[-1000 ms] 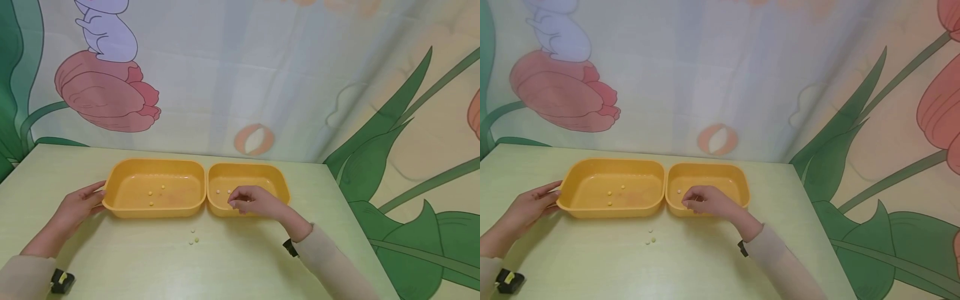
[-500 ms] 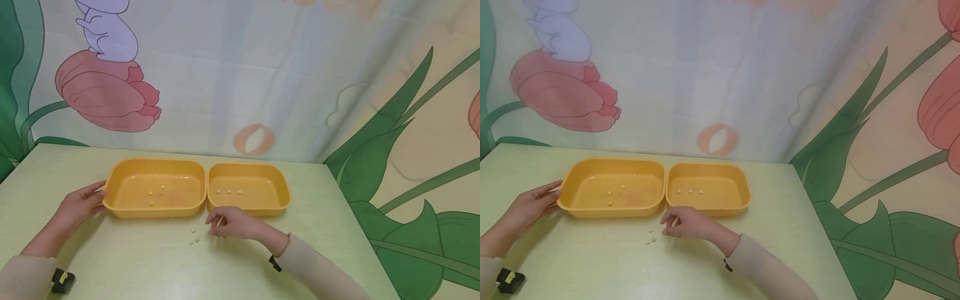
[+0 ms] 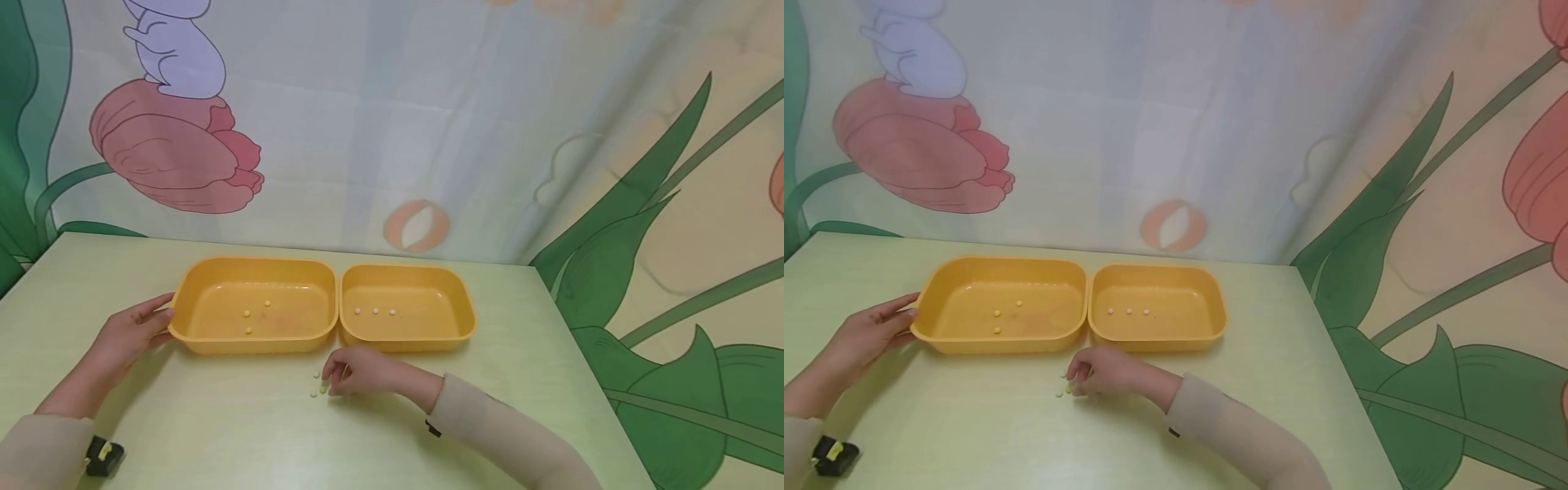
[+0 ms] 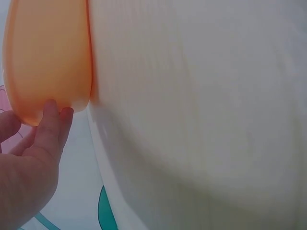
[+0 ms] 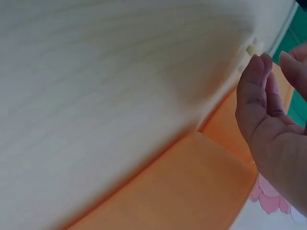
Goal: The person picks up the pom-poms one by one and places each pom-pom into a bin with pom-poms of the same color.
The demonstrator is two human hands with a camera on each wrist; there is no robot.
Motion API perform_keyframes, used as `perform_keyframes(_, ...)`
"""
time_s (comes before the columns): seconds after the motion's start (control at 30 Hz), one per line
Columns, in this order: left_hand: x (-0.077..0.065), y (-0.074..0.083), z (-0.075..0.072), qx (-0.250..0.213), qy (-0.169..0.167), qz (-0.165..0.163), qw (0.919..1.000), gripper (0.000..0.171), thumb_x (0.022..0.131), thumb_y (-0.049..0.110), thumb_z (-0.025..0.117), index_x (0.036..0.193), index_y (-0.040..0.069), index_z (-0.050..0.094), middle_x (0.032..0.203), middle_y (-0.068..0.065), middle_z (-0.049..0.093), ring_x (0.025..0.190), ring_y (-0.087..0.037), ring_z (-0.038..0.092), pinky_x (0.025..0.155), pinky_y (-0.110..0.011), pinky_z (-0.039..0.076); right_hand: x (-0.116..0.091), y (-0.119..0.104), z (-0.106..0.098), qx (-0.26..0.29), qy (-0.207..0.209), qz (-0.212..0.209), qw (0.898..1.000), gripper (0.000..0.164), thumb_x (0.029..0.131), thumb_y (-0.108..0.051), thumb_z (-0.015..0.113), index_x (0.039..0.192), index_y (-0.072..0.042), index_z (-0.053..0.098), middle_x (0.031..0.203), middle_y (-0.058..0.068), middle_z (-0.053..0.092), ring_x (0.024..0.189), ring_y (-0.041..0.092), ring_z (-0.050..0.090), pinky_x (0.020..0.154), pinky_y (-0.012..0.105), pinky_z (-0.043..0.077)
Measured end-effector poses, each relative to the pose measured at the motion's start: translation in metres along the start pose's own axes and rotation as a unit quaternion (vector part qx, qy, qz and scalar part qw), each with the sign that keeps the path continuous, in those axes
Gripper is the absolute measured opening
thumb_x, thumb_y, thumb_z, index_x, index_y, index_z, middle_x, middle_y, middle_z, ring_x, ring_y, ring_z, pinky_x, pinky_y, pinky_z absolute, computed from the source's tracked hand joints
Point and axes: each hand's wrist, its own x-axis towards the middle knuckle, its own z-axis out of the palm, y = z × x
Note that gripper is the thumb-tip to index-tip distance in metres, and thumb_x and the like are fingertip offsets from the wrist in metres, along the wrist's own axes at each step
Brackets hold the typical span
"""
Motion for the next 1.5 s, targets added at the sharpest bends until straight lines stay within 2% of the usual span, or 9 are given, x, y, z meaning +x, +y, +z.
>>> perform_keyframes(0.2, 0.001, 0.0, 0.001, -0.001, 0.002, 0.005, 1.0, 0.063, 0.112, 0.031, 0.035, 0.161, -0.004, 0.016, 0.158, -0.04, 0.029, 0.084, 0.027, 0.05, 0.079, -0.011, 0.061, 0.007, 0.001, 0.005, 0.005, -0.012, 0.019, 1.0, 0.011, 0.091, -0.003, 0.074, 0.101, -0.006, 0.07, 0.08, -0.005, 0.059, 0.072, 0.004, 0.051, 0.062, 0.011, 0.044)
perform_keyframes(0.37, 0.002, 0.0, 0.0, 0.002, 0.003, -0.005, 1.0, 0.063, 0.112, 0.032, 0.036, 0.161, -0.002, 0.016, 0.158, -0.039, 0.029, 0.082, 0.027, 0.049, 0.079, -0.011, 0.061, 0.01, 0.001, 0.008, -0.012, -0.01, 0.026, 1.0, 0.01, 0.09, -0.005, 0.075, 0.099, -0.006, 0.07, 0.075, -0.007, 0.054, 0.067, 0.004, 0.048, 0.059, 0.012, 0.04)
perform_keyframes(0.53, 0.002, 0.0, -0.001, 0.0, 0.002, -0.006, 1.0, 0.062, 0.112, 0.03, 0.036, 0.161, -0.002, 0.016, 0.158, -0.04, 0.028, 0.082, 0.027, 0.05, 0.079, -0.011, 0.061, 0.014, 0.002, 0.012, -0.027, -0.002, 0.022, 0.999, 0.009, 0.09, -0.006, 0.075, 0.097, -0.006, 0.07, 0.072, -0.008, 0.052, 0.063, 0.003, 0.046, 0.057, 0.011, 0.038)
perform_keyframes(0.77, 0.002, 0.0, -0.001, -0.005, 0.001, -0.005, 1.0, 0.063, 0.112, 0.031, 0.035, 0.161, -0.003, 0.015, 0.159, -0.039, 0.027, 0.082, 0.027, 0.051, 0.078, -0.01, 0.061, 0.015, -0.001, 0.015, -0.077, 0.009, 0.007, 0.997, 0.006, 0.09, -0.006, 0.074, 0.093, -0.009, 0.07, 0.071, -0.011, 0.051, 0.066, -0.001, 0.045, 0.061, 0.01, 0.037)
perform_keyframes(1.03, 0.0, 0.002, -0.001, 0.002, 0.007, -0.018, 0.9998, 0.062, 0.112, 0.031, 0.035, 0.162, -0.001, 0.015, 0.159, -0.039, 0.027, 0.081, 0.027, 0.048, 0.08, -0.012, 0.061, 0.012, -0.002, 0.013, -0.067, 0.009, 0.014, 0.998, 0.004, 0.091, -0.006, 0.073, 0.093, -0.008, 0.071, 0.073, -0.01, 0.053, 0.067, 0.001, 0.046, 0.061, 0.011, 0.039)
perform_keyframes(1.2, 0.0, 0.002, -0.001, 0.003, 0.008, -0.017, 0.9998, 0.062, 0.112, 0.03, 0.035, 0.161, -0.002, 0.015, 0.159, -0.039, 0.028, 0.081, 0.027, 0.048, 0.081, -0.013, 0.061, 0.006, -0.005, 0.009, -0.082, 0.008, 0.021, 0.996, 0.005, 0.091, -0.007, 0.074, 0.096, -0.009, 0.073, 0.076, -0.01, 0.058, 0.07, 0.0, 0.048, 0.064, 0.011, 0.042)
perform_keyframes(1.37, 0.001, 0.0, 0.0, -0.002, 0.005, -0.008, 1.0, 0.062, 0.112, 0.03, 0.035, 0.161, -0.003, 0.016, 0.159, -0.039, 0.028, 0.082, 0.027, 0.05, 0.079, -0.011, 0.061, -0.002, -0.012, -0.003, -0.06, 0.003, 0.012, 0.998, 0.007, 0.091, -0.004, 0.07, 0.096, -0.008, 0.073, 0.078, -0.008, 0.06, 0.069, 0.002, 0.051, 0.062, 0.012, 0.043)
perform_keyframes(1.5, 0.001, 0.001, 0.0, 0.007, 0.005, -0.015, 0.9999, 0.062, 0.112, 0.031, 0.036, 0.162, -0.001, 0.016, 0.159, -0.038, 0.029, 0.083, 0.027, 0.047, 0.083, -0.014, 0.061, -0.003, -0.021, -0.018, -0.043, -0.005, 0.006, 0.999, 0.01, 0.093, -0.001, 0.068, 0.099, -0.003, 0.075, 0.078, 0.001, 0.068, 0.063, 0.004, 0.056, 0.06, 0.014, 0.049)
